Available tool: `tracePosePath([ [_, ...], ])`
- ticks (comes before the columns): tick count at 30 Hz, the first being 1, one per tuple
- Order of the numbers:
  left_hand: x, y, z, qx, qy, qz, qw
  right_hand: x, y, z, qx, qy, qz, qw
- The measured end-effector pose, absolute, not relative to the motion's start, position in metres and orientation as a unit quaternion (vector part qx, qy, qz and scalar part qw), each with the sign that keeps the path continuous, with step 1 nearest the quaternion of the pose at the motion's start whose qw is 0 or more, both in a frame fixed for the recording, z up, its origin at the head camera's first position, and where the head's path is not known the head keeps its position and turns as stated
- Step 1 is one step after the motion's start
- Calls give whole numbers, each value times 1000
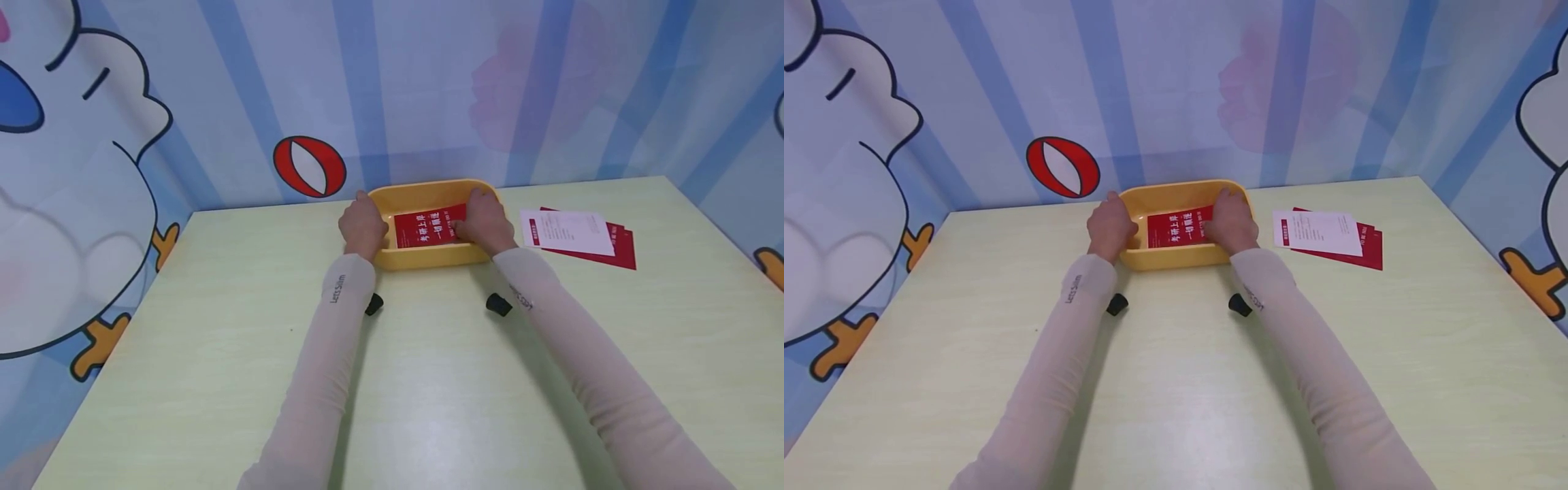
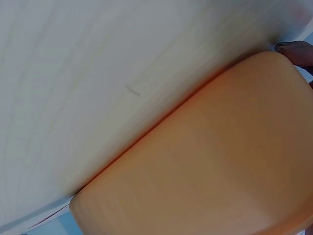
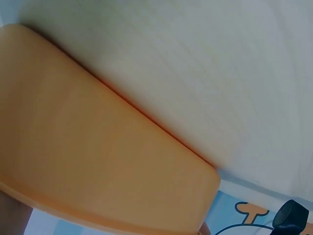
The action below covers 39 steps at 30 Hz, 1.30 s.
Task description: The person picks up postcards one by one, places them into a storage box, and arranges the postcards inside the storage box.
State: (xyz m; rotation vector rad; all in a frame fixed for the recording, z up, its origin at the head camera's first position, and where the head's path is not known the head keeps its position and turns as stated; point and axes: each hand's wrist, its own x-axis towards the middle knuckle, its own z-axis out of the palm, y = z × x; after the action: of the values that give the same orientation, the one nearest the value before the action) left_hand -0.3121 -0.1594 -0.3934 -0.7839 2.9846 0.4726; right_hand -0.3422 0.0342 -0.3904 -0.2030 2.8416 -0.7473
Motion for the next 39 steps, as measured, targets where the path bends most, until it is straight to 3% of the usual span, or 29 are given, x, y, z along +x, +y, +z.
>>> tracePosePath([
  [39, -314, -161, -396, -245, 960, 139, 9, -339, 33, -392, -81, 973, -189, 104],
])
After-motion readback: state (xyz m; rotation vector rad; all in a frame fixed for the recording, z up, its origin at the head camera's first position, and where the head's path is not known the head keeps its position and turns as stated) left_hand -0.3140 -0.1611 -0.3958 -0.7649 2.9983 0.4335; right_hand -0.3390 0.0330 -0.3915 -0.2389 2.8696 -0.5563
